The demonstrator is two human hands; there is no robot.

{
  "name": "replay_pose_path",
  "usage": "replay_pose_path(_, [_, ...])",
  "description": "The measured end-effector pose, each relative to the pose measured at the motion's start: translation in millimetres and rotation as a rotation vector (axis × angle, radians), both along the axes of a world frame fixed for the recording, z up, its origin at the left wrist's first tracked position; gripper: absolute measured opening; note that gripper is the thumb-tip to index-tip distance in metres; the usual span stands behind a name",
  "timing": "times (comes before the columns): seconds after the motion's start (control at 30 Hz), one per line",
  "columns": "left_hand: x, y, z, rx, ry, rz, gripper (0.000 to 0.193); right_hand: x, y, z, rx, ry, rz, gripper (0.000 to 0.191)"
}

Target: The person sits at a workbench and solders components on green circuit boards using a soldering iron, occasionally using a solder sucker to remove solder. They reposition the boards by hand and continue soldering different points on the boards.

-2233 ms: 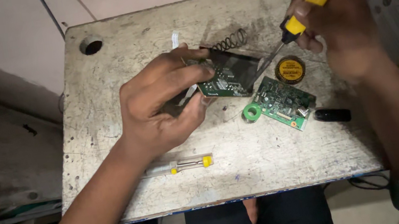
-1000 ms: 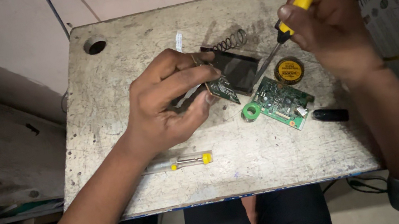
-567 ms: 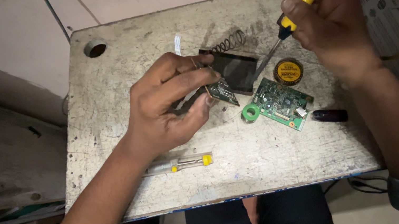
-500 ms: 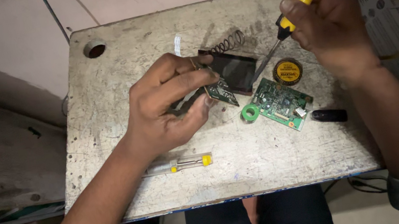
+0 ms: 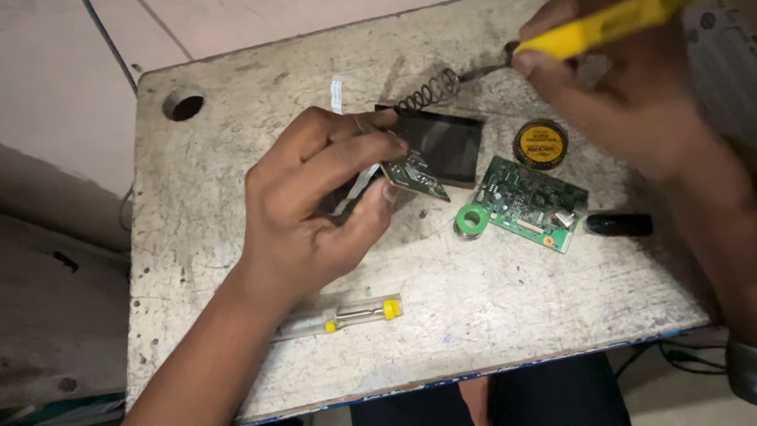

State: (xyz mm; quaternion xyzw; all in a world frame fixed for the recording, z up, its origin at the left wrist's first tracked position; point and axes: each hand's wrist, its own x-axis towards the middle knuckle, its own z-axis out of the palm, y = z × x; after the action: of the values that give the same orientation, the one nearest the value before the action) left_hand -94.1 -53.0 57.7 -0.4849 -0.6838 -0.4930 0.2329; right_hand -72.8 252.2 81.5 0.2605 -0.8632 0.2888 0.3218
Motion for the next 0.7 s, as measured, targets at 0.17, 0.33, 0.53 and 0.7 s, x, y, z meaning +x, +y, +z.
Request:
replay_pose_path(0.17, [0.4,0.2,0.3,0.002,-0.012,0.0,0.024,-5.7,19.4,-27.1,-0.405,0.132,0.259,0.026])
replay_pose_path(0.33, [0.1,1.0,-0.6,-0.015,-0.018,0.027,0.023,-17.8,47.0,-47.2,-0.384,0.442,0.458,0.047])
replay_pose_path(0.53, [-0.4,1.1,-2.1,-0.004,-0.02,0.013,0.023,-0.7,27.7,-35.2,0.001,0.603,0.343,0.055])
replay_pose_path(0.7, [-0.5,0.4,-1.2,-0.009,-0.002,0.033,0.022,9.0,0.7,2.4,0.118,0.497,0.419,0.032])
